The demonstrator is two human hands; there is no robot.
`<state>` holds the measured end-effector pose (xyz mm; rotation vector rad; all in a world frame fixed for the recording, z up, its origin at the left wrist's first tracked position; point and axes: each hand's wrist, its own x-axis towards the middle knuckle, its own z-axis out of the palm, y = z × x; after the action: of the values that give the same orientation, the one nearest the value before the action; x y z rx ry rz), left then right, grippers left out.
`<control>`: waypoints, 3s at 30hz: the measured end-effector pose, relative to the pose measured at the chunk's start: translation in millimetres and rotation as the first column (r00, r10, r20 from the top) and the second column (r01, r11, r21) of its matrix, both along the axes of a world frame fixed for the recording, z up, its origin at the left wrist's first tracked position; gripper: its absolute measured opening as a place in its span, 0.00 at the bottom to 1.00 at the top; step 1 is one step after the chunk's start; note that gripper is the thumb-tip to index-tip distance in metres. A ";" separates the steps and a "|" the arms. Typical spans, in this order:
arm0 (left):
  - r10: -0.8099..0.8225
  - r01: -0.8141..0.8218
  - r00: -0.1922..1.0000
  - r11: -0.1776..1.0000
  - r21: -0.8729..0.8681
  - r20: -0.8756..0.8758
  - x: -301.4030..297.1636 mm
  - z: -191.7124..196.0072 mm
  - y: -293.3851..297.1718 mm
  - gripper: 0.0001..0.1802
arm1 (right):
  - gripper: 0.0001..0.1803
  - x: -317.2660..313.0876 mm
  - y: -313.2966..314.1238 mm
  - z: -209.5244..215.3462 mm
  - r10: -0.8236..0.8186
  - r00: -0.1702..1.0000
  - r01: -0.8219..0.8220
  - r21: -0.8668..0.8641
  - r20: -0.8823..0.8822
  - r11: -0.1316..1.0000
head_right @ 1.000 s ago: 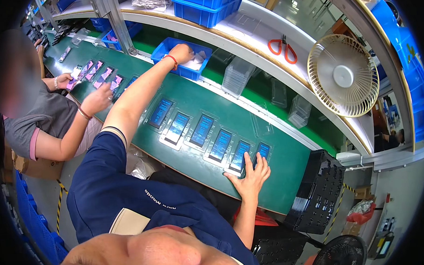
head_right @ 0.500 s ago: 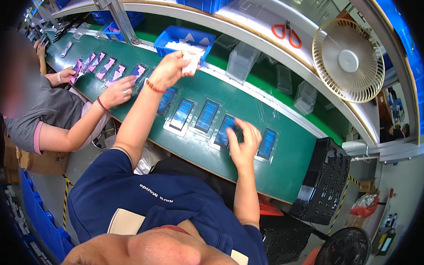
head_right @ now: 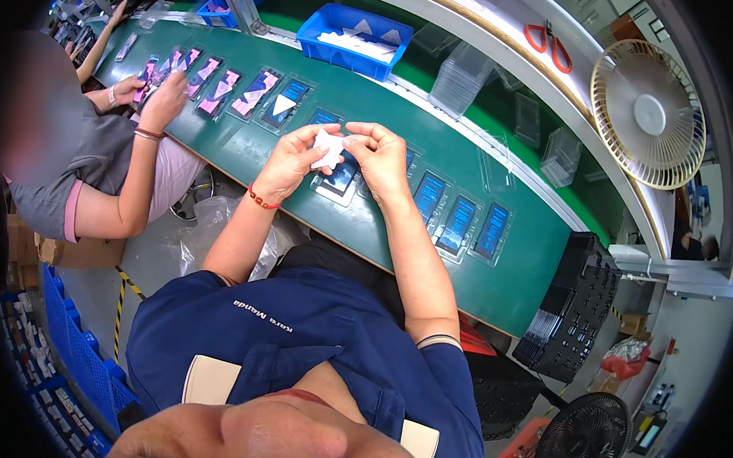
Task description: The person is sorting small cards and placing them into clear plastic trays on an assembly line.
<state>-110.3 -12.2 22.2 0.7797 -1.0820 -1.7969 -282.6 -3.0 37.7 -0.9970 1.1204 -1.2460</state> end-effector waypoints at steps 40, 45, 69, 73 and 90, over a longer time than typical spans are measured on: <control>0.036 -0.030 0.986 0.999 -0.039 0.161 13.4 -17.8 22.0 0.34 | 0.04 3.2 -11.6 -18.3 0.081 0.986 -0.085 -0.020 -0.146 0.996; 0.090 -0.082 0.973 0.996 -0.047 0.212 17.0 -20.6 22.7 0.32 | 0.06 -8.4 -7.4 -26.2 -0.037 0.860 -0.011 -0.091 -0.509 0.996; -0.211 0.221 0.971 0.971 -0.091 0.109 -58.3 -9.4 40.9 0.44 | 0.04 -55.9 71.8 -22.9 -0.312 0.789 0.145 -0.333 -0.530 0.932; -0.162 0.177 0.965 0.983 -0.053 0.208 -64.5 -2.9 38.9 0.45 | 0.06 -90.0 84.5 -24.0 -0.511 0.377 0.253 -0.445 -0.772 0.859; 0.585 0.090 0.695 0.507 -0.858 0.418 -86.1 47.2 -102.0 0.12 | 0.12 -124.7 135.3 -41.5 -0.528 -0.021 0.299 -0.509 -0.849 0.807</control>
<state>-196.4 -114.2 69.4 0.9108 -1.9569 -0.4592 -407.3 132.3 -3.8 -1.8483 2.6261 -1.0229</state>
